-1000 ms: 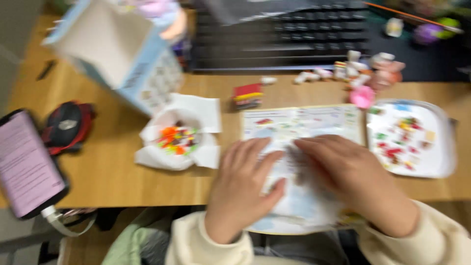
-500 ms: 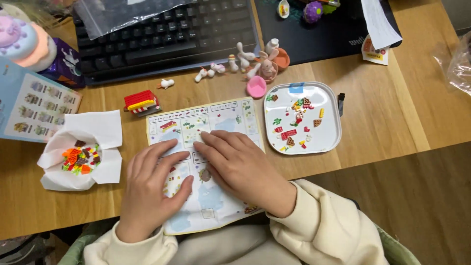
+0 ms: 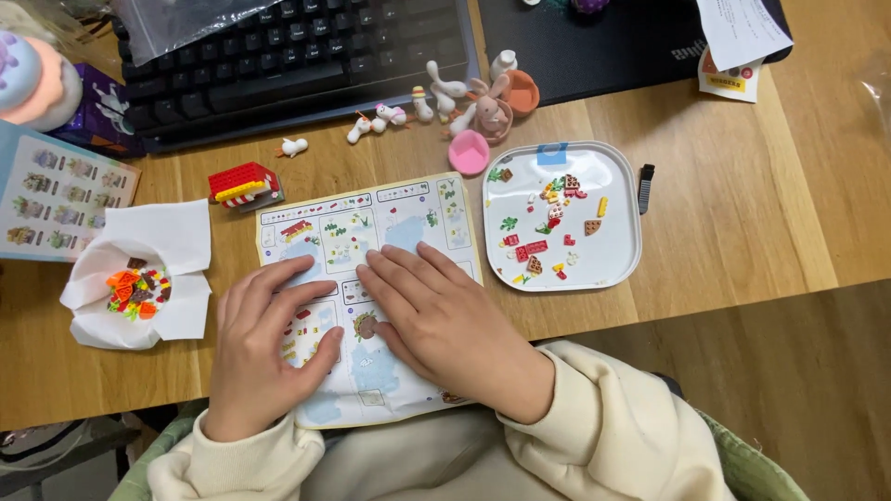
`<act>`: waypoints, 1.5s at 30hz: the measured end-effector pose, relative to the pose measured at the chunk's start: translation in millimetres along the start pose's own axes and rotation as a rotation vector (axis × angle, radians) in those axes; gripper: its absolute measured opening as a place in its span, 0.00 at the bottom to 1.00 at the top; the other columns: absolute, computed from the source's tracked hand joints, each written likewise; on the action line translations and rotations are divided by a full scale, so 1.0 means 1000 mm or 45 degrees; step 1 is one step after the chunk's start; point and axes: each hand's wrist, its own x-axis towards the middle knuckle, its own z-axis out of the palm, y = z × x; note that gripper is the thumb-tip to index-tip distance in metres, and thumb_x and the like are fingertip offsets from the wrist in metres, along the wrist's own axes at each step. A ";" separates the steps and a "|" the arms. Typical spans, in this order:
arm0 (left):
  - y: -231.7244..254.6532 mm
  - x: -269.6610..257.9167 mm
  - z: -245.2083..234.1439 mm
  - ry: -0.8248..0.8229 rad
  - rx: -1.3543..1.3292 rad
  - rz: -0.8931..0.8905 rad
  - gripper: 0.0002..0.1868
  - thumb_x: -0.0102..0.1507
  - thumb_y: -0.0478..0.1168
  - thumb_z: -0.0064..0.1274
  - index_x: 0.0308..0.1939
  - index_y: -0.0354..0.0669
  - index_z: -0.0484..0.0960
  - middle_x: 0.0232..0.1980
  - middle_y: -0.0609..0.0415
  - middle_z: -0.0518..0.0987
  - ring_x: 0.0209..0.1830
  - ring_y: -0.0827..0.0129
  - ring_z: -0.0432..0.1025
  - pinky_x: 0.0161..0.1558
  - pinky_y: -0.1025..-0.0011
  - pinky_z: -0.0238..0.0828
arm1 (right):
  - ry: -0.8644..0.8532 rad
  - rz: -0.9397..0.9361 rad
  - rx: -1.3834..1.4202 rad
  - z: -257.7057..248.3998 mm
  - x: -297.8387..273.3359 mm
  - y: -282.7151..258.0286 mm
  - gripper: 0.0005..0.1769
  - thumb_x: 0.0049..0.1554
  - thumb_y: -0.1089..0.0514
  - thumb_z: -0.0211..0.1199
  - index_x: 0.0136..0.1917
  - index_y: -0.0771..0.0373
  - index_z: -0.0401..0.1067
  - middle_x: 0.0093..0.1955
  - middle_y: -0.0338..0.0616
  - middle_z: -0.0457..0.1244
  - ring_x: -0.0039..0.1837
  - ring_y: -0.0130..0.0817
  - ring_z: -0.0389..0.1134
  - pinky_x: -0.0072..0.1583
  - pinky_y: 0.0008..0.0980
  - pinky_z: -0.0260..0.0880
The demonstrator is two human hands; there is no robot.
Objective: Assembling a miniature building block set by following a paper instruction manual on a desk.
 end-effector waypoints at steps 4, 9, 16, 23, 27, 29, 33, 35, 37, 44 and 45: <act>0.001 0.002 0.000 0.012 -0.014 0.000 0.18 0.55 0.44 0.57 0.49 0.49 0.79 0.61 0.53 0.74 0.60 0.57 0.67 0.61 0.58 0.58 | -0.004 0.016 -0.017 0.001 0.001 -0.001 0.25 0.62 0.50 0.53 0.68 0.66 0.62 0.69 0.52 0.59 0.70 0.46 0.59 0.72 0.47 0.53; 0.002 0.004 -0.001 -0.007 -0.022 -0.021 0.18 0.55 0.44 0.56 0.49 0.49 0.80 0.60 0.53 0.74 0.59 0.57 0.68 0.60 0.58 0.58 | -0.005 0.029 -0.019 0.000 0.001 -0.001 0.25 0.62 0.49 0.54 0.67 0.66 0.63 0.69 0.52 0.60 0.71 0.45 0.59 0.72 0.47 0.53; 0.003 0.005 -0.002 -0.004 -0.022 -0.033 0.17 0.55 0.44 0.57 0.48 0.48 0.79 0.60 0.53 0.74 0.59 0.57 0.68 0.59 0.59 0.58 | -0.007 -0.020 -0.049 -0.002 0.002 -0.005 0.24 0.62 0.51 0.55 0.67 0.64 0.64 0.69 0.49 0.60 0.71 0.43 0.59 0.72 0.49 0.52; 0.002 0.006 -0.003 0.009 -0.042 -0.038 0.17 0.55 0.45 0.57 0.47 0.49 0.79 0.60 0.53 0.74 0.59 0.57 0.68 0.59 0.59 0.58 | -0.027 -0.040 -0.035 0.001 0.002 -0.005 0.23 0.62 0.51 0.55 0.67 0.64 0.65 0.69 0.49 0.60 0.72 0.43 0.58 0.73 0.49 0.50; 0.003 0.008 -0.003 0.014 -0.044 -0.028 0.16 0.55 0.44 0.56 0.46 0.48 0.80 0.60 0.53 0.75 0.59 0.57 0.68 0.59 0.59 0.58 | -0.045 -0.008 -0.013 0.000 0.003 -0.004 0.25 0.62 0.51 0.54 0.68 0.66 0.62 0.71 0.54 0.57 0.73 0.45 0.57 0.74 0.49 0.49; 0.003 0.007 -0.004 0.005 -0.041 -0.039 0.16 0.55 0.44 0.57 0.46 0.48 0.80 0.60 0.53 0.75 0.59 0.58 0.69 0.59 0.59 0.58 | -0.045 -0.008 -0.011 0.000 0.002 -0.004 0.25 0.62 0.50 0.54 0.68 0.66 0.63 0.70 0.55 0.57 0.73 0.47 0.57 0.74 0.49 0.49; 0.002 0.006 -0.003 -0.001 -0.047 -0.052 0.17 0.55 0.44 0.57 0.47 0.48 0.80 0.60 0.54 0.74 0.59 0.58 0.68 0.59 0.59 0.58 | -0.046 -0.011 -0.020 -0.002 0.003 -0.005 0.25 0.61 0.50 0.55 0.67 0.66 0.63 0.70 0.55 0.58 0.72 0.46 0.58 0.73 0.49 0.50; 0.003 0.007 -0.004 -0.003 -0.048 -0.050 0.17 0.55 0.44 0.57 0.47 0.49 0.80 0.60 0.54 0.74 0.59 0.58 0.68 0.58 0.60 0.58 | -0.052 -0.007 0.012 -0.003 0.004 -0.005 0.26 0.62 0.51 0.54 0.68 0.67 0.61 0.72 0.55 0.56 0.74 0.46 0.56 0.74 0.49 0.49; 0.004 0.007 -0.004 -0.002 -0.050 -0.055 0.17 0.55 0.44 0.57 0.47 0.49 0.80 0.60 0.54 0.75 0.59 0.58 0.68 0.58 0.60 0.58 | -0.041 0.000 0.033 -0.004 0.004 -0.005 0.26 0.62 0.52 0.54 0.68 0.68 0.61 0.72 0.55 0.56 0.74 0.46 0.56 0.73 0.49 0.50; 0.004 0.007 -0.004 -0.007 -0.055 -0.068 0.17 0.55 0.44 0.57 0.48 0.49 0.80 0.60 0.54 0.75 0.59 0.59 0.68 0.59 0.60 0.58 | 0.055 0.094 0.067 0.004 0.001 -0.003 0.25 0.61 0.52 0.58 0.67 0.66 0.62 0.69 0.53 0.59 0.71 0.46 0.60 0.71 0.48 0.55; 0.004 0.006 -0.004 -0.008 -0.057 -0.067 0.17 0.55 0.44 0.57 0.48 0.49 0.80 0.60 0.54 0.75 0.59 0.59 0.68 0.59 0.60 0.58 | 0.055 0.096 0.067 0.002 0.003 -0.004 0.25 0.61 0.52 0.58 0.67 0.66 0.62 0.69 0.53 0.59 0.71 0.46 0.60 0.71 0.48 0.55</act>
